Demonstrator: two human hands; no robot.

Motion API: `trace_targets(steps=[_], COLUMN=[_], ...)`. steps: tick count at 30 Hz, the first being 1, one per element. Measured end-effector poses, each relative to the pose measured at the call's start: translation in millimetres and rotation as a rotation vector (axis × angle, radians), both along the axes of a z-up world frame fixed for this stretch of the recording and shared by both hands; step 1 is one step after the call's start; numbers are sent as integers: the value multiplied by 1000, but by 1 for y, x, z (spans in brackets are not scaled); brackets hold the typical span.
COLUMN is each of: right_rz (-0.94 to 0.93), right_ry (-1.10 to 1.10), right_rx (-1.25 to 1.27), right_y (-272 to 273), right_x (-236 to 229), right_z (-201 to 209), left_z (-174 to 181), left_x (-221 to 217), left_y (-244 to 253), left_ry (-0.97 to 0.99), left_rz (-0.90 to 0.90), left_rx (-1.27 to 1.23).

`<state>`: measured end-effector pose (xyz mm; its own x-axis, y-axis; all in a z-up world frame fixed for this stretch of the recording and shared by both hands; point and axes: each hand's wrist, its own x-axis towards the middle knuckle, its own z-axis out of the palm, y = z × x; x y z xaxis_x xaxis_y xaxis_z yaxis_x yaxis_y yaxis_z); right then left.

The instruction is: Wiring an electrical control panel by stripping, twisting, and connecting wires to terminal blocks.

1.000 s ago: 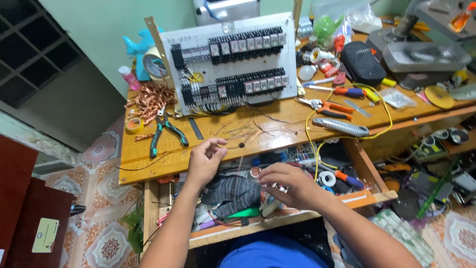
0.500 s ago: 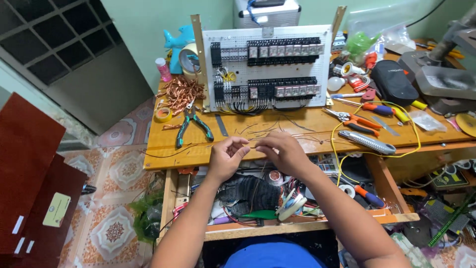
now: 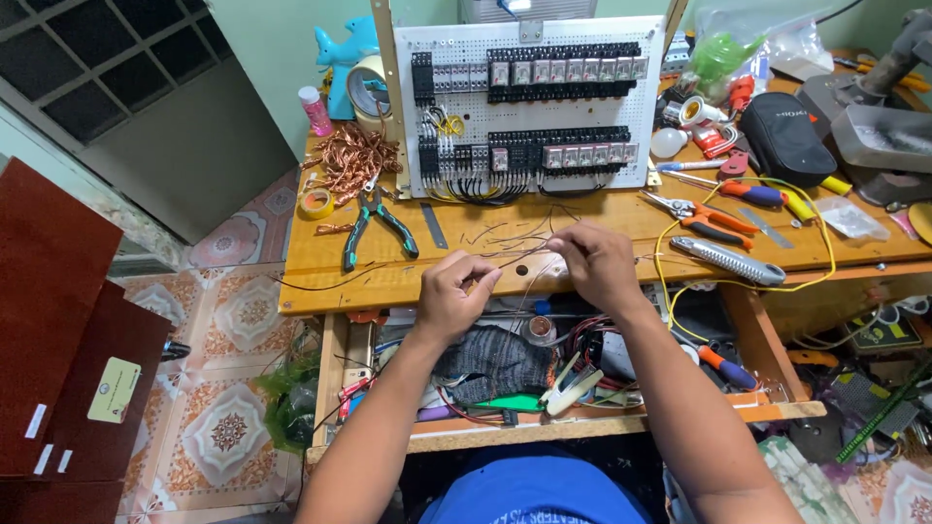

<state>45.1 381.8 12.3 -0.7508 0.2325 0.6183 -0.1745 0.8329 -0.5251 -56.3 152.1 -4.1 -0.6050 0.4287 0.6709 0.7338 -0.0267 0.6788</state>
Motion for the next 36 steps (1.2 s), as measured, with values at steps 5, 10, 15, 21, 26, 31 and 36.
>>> trace_targets(steps=[5,10,15,21,26,31,36], right_rz=[14,196,464,471,462,418,334], right_ry=[2,6,124,154,182,218,224], right_rx=[-158,-628,-942,-968,-969,-924,-898], right_y=[4,12,0,-14,-14,-9,-4], right_x=[1,-2,0,6,4,2,-1], right_z=[2,-22,-12,2,1,-4,-5], left_z=[5,9,10,7,6,14,11], left_x=[3,7,6,6,6,11,13], left_y=[-1,-4,-5,-5,-4,-5,-2], left_ry=[-30,-67,-103,-116,-120,-117,-117], left_rz=[-1,-20,-43,-64,-86,-78,-92], left_rx=[29,58,102,106,89,64,75])
